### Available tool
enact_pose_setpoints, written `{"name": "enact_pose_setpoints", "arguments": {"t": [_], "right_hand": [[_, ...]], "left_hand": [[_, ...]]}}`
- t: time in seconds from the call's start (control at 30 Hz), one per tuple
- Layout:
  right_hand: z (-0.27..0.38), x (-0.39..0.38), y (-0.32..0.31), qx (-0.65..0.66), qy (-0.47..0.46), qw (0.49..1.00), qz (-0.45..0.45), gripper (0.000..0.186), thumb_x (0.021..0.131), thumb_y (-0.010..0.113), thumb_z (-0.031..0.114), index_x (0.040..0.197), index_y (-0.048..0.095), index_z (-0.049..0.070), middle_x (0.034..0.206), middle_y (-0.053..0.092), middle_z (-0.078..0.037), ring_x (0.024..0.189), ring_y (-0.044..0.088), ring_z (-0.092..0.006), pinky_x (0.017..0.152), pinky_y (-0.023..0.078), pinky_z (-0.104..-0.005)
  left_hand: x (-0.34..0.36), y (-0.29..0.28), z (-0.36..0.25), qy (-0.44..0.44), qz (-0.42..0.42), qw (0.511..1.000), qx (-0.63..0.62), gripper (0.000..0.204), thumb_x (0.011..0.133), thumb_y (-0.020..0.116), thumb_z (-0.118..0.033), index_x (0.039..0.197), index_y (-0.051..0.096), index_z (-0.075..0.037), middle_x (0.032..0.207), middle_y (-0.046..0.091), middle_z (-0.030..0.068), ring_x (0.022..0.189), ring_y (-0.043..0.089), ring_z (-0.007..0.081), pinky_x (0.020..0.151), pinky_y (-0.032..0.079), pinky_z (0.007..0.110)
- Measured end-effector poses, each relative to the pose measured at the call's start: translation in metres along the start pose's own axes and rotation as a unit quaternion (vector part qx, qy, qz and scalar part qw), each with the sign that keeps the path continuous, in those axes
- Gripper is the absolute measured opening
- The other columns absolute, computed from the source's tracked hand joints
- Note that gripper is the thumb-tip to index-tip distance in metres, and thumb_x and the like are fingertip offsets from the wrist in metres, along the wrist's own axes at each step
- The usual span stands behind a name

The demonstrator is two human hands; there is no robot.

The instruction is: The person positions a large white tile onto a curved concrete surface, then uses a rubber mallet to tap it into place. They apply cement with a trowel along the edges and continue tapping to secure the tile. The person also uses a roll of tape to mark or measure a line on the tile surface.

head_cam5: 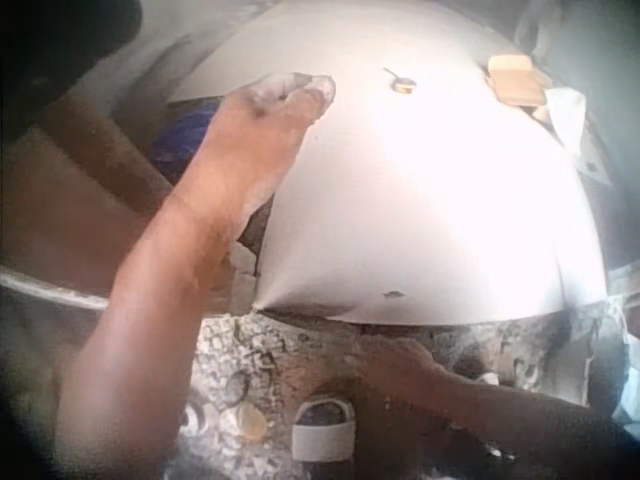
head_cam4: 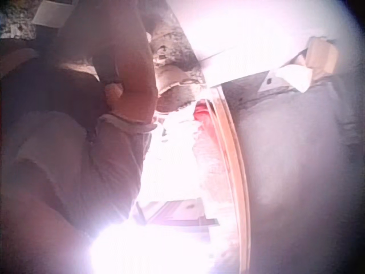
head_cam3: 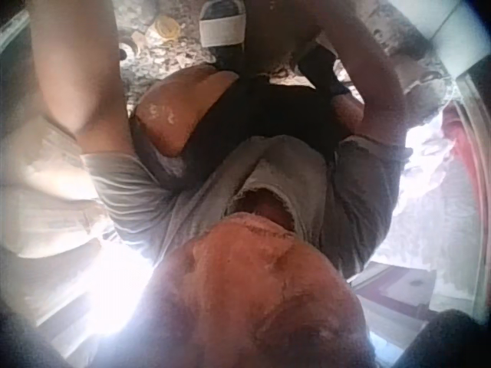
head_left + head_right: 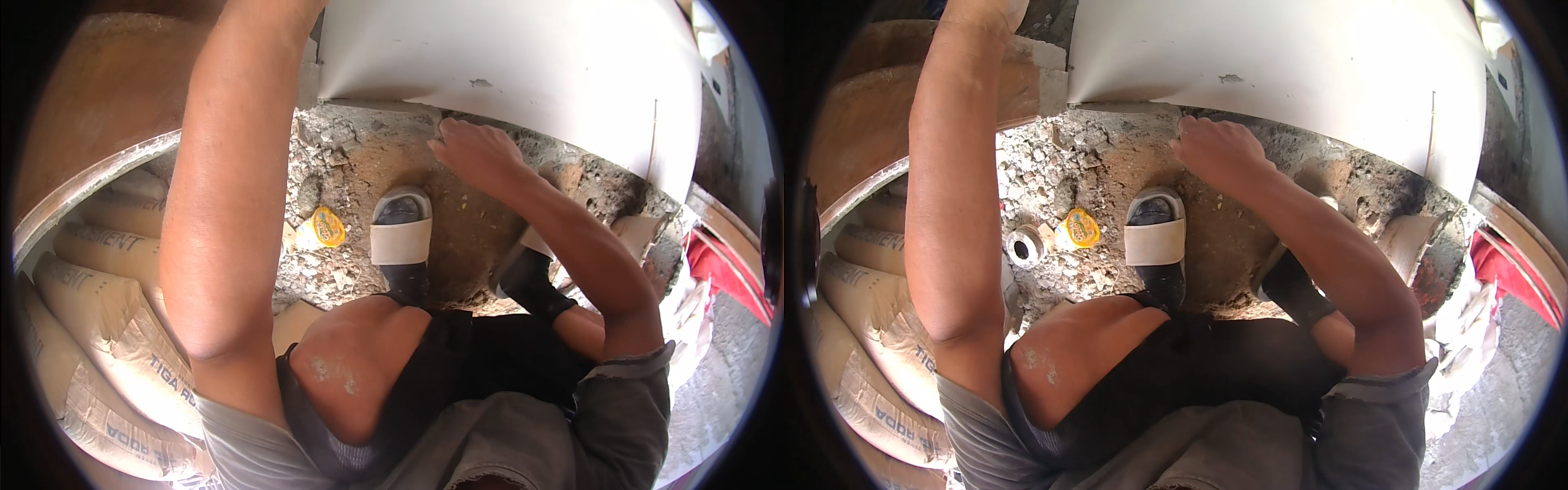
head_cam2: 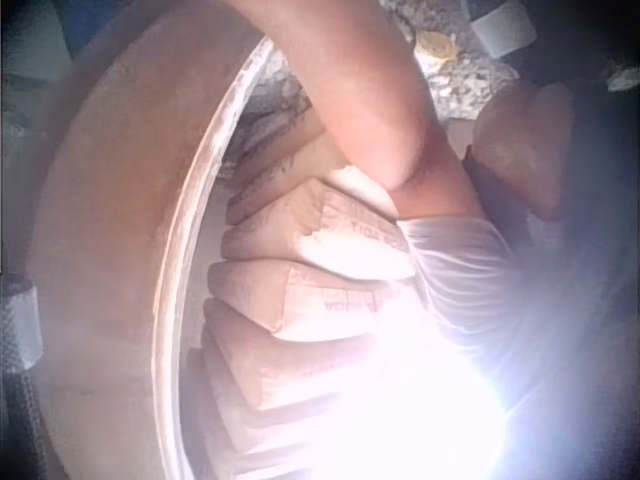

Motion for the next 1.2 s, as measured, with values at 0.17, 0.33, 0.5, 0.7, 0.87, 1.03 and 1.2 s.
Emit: {"name": "enact_pose_setpoints", "arguments": {"t": [0.17,0.33,0.5,0.7,0.87,1.03,1.2], "right_hand": [[-0.006,0.024,0.022,0.031,0.027,0.999,0.014,0.038,0.095,0.047,0.034,0.103,0.056,-0.003,0.092,0.068,-0.022,0.088,0.067,-0.0371,0.078,0.054,-0.0471],[-0.02,0.012,0.02,0.04,0.031,0.999,0.019,0.041,0.096,0.047,0.038,0.107,0.057,0.0,0.093,0.068,-0.02,0.093,0.066,-0.0376,0.084,0.05,-0.0507],[-0.041,-0.033,-0.002,-0.006,0.069,0.995,0.068,0.041,0.096,0.046,0.038,0.107,0.058,0.0,0.09,0.068,-0.02,0.094,0.066,-0.0371,0.085,0.05,-0.0485],[-0.012,0.004,0.002,0.021,0.007,1.0,0.002,0.035,0.096,0.047,0.03,0.101,0.06,-0.002,0.096,0.068,-0.021,0.086,0.068,-0.0352,0.076,0.055,-0.0464],[-0.002,0.011,0.004,-0.082,-0.057,0.994,0.043,0.032,0.095,0.049,0.029,0.104,0.061,0.001,0.096,0.068,-0.018,0.084,0.069,-0.0345,0.073,0.057,-0.0438],[-0.021,-0.029,0.0,-0.09,0.018,0.989,0.117,0.04,0.095,0.048,0.038,0.103,0.061,0.001,0.089,0.07,-0.017,0.086,0.068,-0.0346,0.077,0.054,-0.0466],[-0.022,0.004,0.007,-0.061,0.005,0.998,0.034,0.037,0.096,0.047,0.036,0.112,0.058,0.005,0.092,0.069,-0.015,0.083,0.07,-0.0315,0.075,0.056,-0.0446]], "left_hand": [[0.006,-0.006,0.017,-0.038,-0.065,0.996,0.038,0.054,0.094,0.058,-0.034,0.127,0.054,0.008,0.123,0.062,0.0194,0.115,0.057,0.0239,0.1,0.042,0.031],[-0.001,-0.008,0.018,-0.049,-0.062,0.996,0.043,0.054,0.095,0.057,-0.035,0.129,0.053,0.007,0.126,0.06,0.0202,0.119,0.055,0.0245,0.101,0.04,0.031],[-0.005,-0.008,0.014,-0.051,-0.059,0.996,0.043,0.053,0.095,0.057,-0.034,0.13,0.053,0.005,0.126,0.06,0.0192,0.118,0.055,0.0236,0.102,0.04,0.031],[0.004,-0.008,0.019,-0.046,-0.06,0.997,0.031,0.051,0.095,0.058,-0.033,0.129,0.054,0.005,0.127,0.06,0.0196,0.118,0.055,0.0244,0.102,0.04,0.032],[0.004,-0.013,0.025,-0.076,-0.068,0.994,0.047,0.05,0.095,0.057,-0.032,0.129,0.054,0.005,0.128,0.059,0.0207,0.12,0.054,0.0258,0.104,0.039,0.032],[0.004,-0.005,0.017,-0.043,-0.083,0.992,0.085,0.049,0.096,0.056,-0.033,0.129,0.055,0.003,0.126,0.06,0.0199,0.121,0.054,0.0255,0.104,0.039,0.032],[-0.002,-0.001,0.013,-0.048,-0.075,0.994,0.058,0.044,0.096,0.056,-0.031,0.125,0.058,0.002,0.118,0.064,0.0132,0.112,0.057,0.0203,0.098,0.042,0.031]]}}
Point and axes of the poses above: each hand's wrist, its own x-axis towards the middle knuckle, its own y-axis out of the palm, z = x × y, the point moved 4 cm from there along x, towards the middle knuckle
